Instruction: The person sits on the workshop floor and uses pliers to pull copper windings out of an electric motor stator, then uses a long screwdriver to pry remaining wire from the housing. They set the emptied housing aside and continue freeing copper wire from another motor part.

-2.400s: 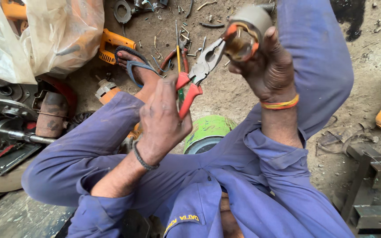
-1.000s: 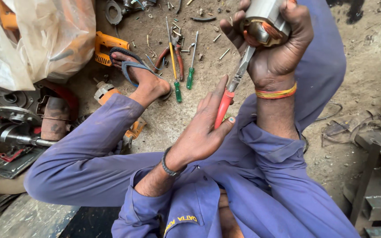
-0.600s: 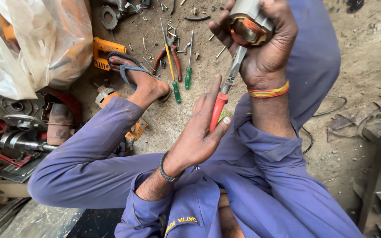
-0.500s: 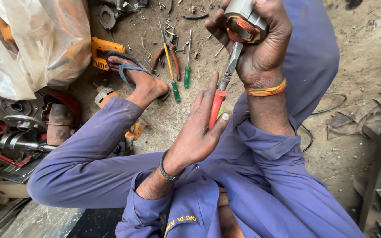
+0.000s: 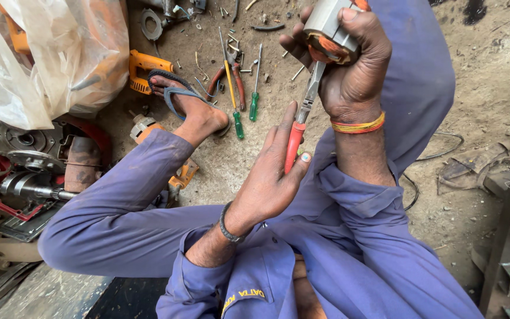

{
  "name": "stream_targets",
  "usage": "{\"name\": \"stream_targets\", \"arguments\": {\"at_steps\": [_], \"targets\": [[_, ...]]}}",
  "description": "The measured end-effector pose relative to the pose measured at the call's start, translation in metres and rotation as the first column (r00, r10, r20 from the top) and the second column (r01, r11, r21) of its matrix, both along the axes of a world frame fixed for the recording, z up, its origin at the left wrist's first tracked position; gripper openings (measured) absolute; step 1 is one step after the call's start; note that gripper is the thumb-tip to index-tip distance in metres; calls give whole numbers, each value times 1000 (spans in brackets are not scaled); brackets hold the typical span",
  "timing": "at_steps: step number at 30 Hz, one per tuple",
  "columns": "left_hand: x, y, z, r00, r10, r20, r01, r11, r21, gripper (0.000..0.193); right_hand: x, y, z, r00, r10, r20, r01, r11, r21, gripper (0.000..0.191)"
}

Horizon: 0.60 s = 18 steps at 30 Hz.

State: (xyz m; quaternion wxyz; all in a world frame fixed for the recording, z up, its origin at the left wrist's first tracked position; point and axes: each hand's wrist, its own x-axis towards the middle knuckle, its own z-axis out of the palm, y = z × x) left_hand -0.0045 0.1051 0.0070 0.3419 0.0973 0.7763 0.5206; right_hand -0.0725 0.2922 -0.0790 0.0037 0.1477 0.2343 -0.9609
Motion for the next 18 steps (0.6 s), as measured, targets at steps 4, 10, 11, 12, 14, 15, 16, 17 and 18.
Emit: {"name": "stream_targets", "arguments": {"at_steps": [4,10,11,12,14,15,16,17,18], "targets": [[0,4,-15,998,55,40,-56,998,18,71,-4,-2,-1,997,-20,70,20,1000,-5,39],[-3,12,-38,861,158,484,-211,976,56,34,-12,-6,4,999,44,19,-39,978,-205,49],[-2,11,-44,832,160,531,-230,971,67,31,-13,-5,4,996,90,16,-85,977,-197,52],[-1,10,-51,800,165,577,-250,965,72,28,-15,-5,3,990,137,14,-132,972,-192,55],[3,9,-70,827,185,531,-223,975,8,26,-18,-5,0,983,185,20,-181,974,-134,56],[5,10,-81,840,198,505,-215,976,-24,26,-22,-5,-4,983,184,26,-182,980,-75,53],[6,12,-92,879,199,433,-215,977,-11,26,-25,-6,-8,983,180,37,-180,984,-16,51],[9,15,-103,911,200,361,-215,977,1,26,-30,-5,-13,981,174,89,-171,984,-42,48],[14,19,-110,935,207,289,-219,976,10,27,-35,-3,-19,974,173,144,-164,984,-71,46]]}}
